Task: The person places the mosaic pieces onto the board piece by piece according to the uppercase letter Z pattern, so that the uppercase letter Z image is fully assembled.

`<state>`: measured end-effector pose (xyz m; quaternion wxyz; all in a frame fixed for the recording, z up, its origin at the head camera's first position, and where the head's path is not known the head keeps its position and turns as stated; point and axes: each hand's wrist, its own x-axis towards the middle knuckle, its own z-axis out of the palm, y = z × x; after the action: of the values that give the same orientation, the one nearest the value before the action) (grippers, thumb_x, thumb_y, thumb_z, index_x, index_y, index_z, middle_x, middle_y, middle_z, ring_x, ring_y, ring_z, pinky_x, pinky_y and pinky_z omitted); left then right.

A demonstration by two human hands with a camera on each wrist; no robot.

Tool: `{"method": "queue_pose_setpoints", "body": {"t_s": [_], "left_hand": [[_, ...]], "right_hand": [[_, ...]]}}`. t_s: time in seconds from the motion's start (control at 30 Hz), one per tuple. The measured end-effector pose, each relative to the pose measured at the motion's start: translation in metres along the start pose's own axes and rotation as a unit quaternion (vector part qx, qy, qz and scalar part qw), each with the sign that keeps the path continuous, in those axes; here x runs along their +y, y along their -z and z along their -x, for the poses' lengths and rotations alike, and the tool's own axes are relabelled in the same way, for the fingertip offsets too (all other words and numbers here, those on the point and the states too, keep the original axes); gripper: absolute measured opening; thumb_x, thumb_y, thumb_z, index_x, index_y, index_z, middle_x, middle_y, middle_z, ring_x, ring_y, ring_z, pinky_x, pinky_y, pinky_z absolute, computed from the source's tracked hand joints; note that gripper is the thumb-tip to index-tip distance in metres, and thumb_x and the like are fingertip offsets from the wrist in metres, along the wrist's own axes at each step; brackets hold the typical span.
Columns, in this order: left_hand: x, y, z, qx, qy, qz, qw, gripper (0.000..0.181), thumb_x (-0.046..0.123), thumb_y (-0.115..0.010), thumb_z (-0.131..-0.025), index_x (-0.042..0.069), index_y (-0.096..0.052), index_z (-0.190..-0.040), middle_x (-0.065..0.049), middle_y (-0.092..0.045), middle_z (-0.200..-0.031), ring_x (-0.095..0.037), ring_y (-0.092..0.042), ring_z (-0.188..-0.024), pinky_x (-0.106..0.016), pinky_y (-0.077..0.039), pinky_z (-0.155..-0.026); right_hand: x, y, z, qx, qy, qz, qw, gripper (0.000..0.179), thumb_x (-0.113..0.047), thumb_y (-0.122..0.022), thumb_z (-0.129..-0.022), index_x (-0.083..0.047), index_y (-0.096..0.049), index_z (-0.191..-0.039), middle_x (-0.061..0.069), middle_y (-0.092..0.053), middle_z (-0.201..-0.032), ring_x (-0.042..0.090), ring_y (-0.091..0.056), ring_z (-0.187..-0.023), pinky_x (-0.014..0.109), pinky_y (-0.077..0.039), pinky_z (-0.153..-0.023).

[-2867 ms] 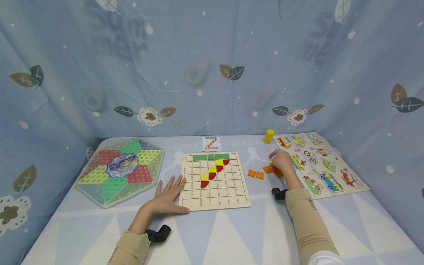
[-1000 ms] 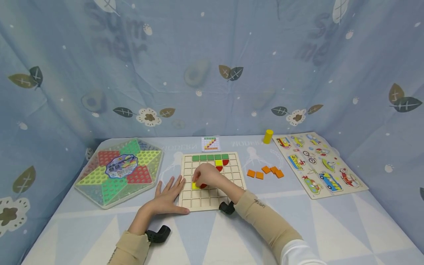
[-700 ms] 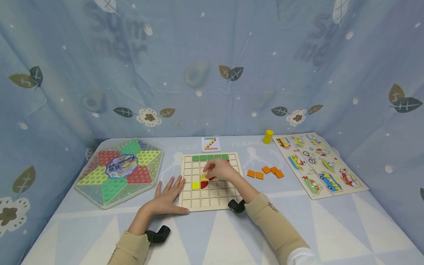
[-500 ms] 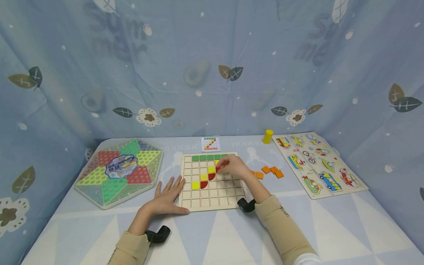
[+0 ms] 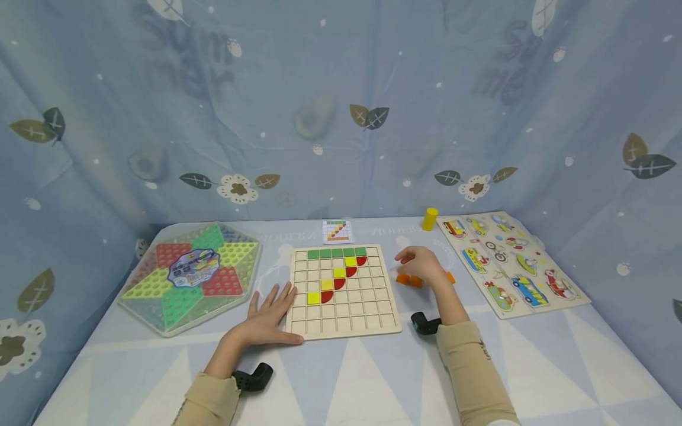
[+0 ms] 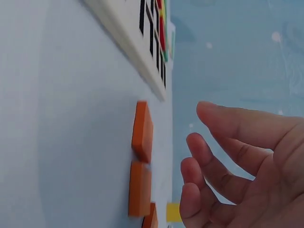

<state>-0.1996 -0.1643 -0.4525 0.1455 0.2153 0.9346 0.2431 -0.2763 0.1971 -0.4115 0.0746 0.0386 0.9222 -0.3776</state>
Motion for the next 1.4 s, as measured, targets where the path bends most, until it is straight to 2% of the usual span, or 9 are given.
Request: {"method": "queue_pose_setpoints", "body": {"t_s": [0.1, 0.3, 0.5, 0.67, 0.77, 0.87, 1.07, 1.23, 1.4], "left_hand": [[0.0, 0.0, 0.0, -0.001, 0.0, 0.004, 1.0, 0.109, 0.058, -0.07, -0.071, 0.006, -0.014, -0.149, -0.012, -0.004, -0.155, -0.036, 0.006, -0.14, -0.061, 0.014, -0.103], [-0.002, -0.001, -0.001, -0.003, 0.001, 0.008, 1.0, 0.11, 0.059, -0.069, -0.07, 0.008, -0.013, -0.149, -0.011, -0.003, -0.155, -0.035, 0.007, -0.141, -0.061, 0.015, -0.103], [-0.002, -0.003, -0.001, -0.003, 0.002, 0.008, 1.0, 0.11, 0.059, -0.07, -0.07, 0.008, -0.013, -0.149, -0.011, -0.004, -0.155, -0.036, 0.006, -0.14, -0.06, 0.015, -0.103], [-0.002, -0.003, -0.001, -0.002, 0.003, 0.008, 1.0, 0.11, 0.059, -0.07, -0.069, 0.007, -0.013, -0.149, -0.011, -0.004, -0.155, -0.036, 0.006, -0.14, -0.06, 0.015, -0.103], [-0.002, -0.003, -0.001, 0.0, 0.003, 0.006, 1.0, 0.11, 0.06, -0.07, -0.069, 0.008, -0.014, -0.149, -0.01, -0.004, -0.155, -0.035, 0.006, -0.141, -0.06, 0.014, -0.103], [-0.003, -0.003, -0.001, 0.002, 0.002, 0.005, 1.0, 0.11, 0.059, -0.07, -0.069, 0.007, -0.014, -0.149, -0.01, -0.005, -0.155, -0.036, 0.005, -0.141, -0.06, 0.014, -0.103], [-0.002, -0.002, -0.001, 0.001, 0.002, 0.003, 1.0, 0.11, 0.06, -0.069, -0.069, 0.007, -0.014, -0.149, -0.01, -0.004, -0.155, -0.035, 0.006, -0.141, -0.06, 0.014, -0.103], [-0.002, -0.003, -0.002, 0.002, 0.003, 0.0, 1.0, 0.111, 0.061, -0.069, -0.069, 0.007, -0.014, -0.149, -0.01, -0.004, -0.155, -0.035, 0.006, -0.141, -0.06, 0.014, -0.103], [-0.002, -0.003, -0.002, 0.003, 0.003, -0.008, 1.0, 0.111, 0.062, -0.069, -0.069, 0.008, -0.014, -0.149, -0.01, -0.004, -0.155, -0.035, 0.005, -0.141, -0.06, 0.014, -0.103]], "right_hand": [[0.007, 0.004, -0.003, -0.007, -0.013, 0.007, 0.9999, 0.024, -0.009, -0.068, -0.079, -0.005, -0.066, -0.103, 0.012, -0.062, -0.101, 0.024, -0.054, -0.086, 0.034, -0.045, -0.076], [0.016, 0.003, -0.004, -0.055, -0.021, 0.036, 0.9976, 0.029, -0.005, -0.074, -0.073, -0.004, -0.064, -0.1, 0.012, -0.06, -0.098, 0.022, -0.054, -0.083, 0.032, -0.045, -0.074], [0.018, -0.002, -0.004, -0.053, -0.026, 0.037, 0.9975, 0.028, -0.005, -0.075, -0.073, -0.006, -0.064, -0.099, 0.01, -0.058, -0.095, 0.021, -0.052, -0.08, 0.03, -0.043, -0.068], [0.012, -0.003, -0.004, -0.041, -0.001, -0.033, 0.9986, 0.026, -0.001, -0.071, -0.075, -0.004, -0.062, -0.099, 0.007, -0.051, -0.081, 0.018, -0.046, -0.071, 0.026, -0.039, -0.061], [0.0, -0.009, -0.002, -0.051, 0.026, -0.099, 0.9934, 0.026, 0.0, -0.068, -0.077, -0.001, -0.06, -0.102, 0.006, -0.049, -0.08, 0.017, -0.045, -0.07, 0.027, -0.039, -0.062], [-0.016, -0.02, 0.003, -0.073, 0.047, -0.15, 0.9849, 0.028, -0.003, -0.067, -0.079, 0.0, -0.059, -0.105, 0.006, -0.053, -0.086, 0.019, -0.05, -0.073, 0.031, -0.042, -0.066], [-0.046, -0.049, 0.015, -0.123, 0.083, -0.198, 0.969, 0.026, -0.006, -0.066, -0.082, 0.0, -0.06, -0.106, 0.007, -0.061, -0.092, 0.021, -0.055, -0.077, 0.031, -0.045, -0.068], [-0.065, -0.077, 0.023, -0.151, 0.099, -0.199, 0.9632, 0.021, -0.005, -0.067, -0.082, -0.001, -0.065, -0.102, 0.005, -0.061, -0.086, 0.017, -0.055, -0.072, 0.028, -0.047, -0.063], [-0.08, -0.104, 0.032, -0.181, 0.1, -0.185, 0.9607, 0.017, -0.007, -0.069, -0.081, -0.004, -0.07, -0.098, 0.003, -0.063, -0.086, 0.013, -0.058, -0.073, 0.026, -0.051, -0.067]]}}
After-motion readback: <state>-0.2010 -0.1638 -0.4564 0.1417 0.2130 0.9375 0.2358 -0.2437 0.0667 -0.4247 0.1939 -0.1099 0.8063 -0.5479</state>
